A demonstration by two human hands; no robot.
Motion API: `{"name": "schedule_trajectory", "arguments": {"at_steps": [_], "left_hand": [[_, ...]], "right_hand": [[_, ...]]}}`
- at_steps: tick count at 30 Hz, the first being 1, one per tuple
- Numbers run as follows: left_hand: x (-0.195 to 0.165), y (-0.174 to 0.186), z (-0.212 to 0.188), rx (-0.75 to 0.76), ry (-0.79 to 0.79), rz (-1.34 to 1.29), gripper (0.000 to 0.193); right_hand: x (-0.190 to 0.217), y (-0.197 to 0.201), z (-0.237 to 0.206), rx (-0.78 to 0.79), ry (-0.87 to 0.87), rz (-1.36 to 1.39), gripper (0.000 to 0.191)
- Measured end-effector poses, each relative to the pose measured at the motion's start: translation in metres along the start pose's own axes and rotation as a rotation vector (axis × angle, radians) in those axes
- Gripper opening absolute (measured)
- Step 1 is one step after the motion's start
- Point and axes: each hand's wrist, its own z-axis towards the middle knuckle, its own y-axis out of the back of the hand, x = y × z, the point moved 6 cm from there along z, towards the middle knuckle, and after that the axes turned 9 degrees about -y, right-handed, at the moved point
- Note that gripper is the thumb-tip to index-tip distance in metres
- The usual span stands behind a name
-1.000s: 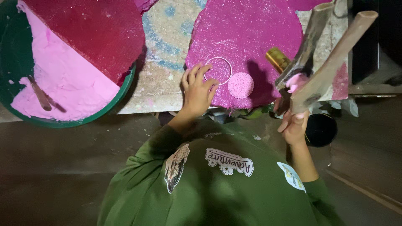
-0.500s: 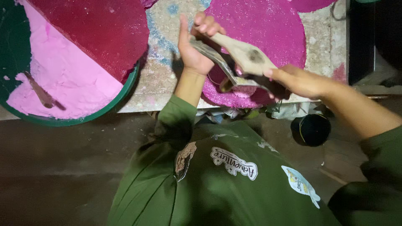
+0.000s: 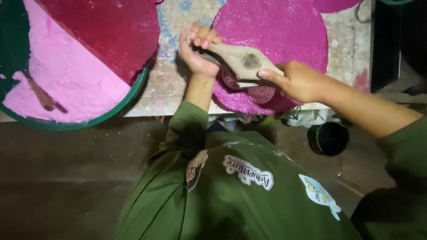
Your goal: The person scoops pink dough from a green basin and presses it into a handheld cylindrical mold. They then eject the formed round onto a pink tray and repeat the cycle. The person occasionally moves the tray to a different spot on the table.
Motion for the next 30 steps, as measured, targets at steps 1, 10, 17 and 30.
{"name": "schedule_trajectory", "arguments": {"at_steps": [1,10,17,30], "left_hand": [[0.006,0.003,0.001,-0.014,0.001,-0.001,0.032],[0.002,-0.01,0.037,0.147,0.002,0.051,0.032],[-0.026,-0.001,0.027,0.041,-0.044,0.136,0.035],[0.0,0.009,0.044,-0.06,-0.023,0.091,0.031]], "right_hand": [[-0.002,0.005,-0.002,-0.027,-0.003,-0.042,0.081],[0.016,0.011,0.008,-0.233,0.079,-0.129,0.074],[0.027,-0.008,0.014,-0.208,0.194,-0.04,0.072],[0.011,0.009,0.022,-0.325,0.206,-0.088,0.069]]}}
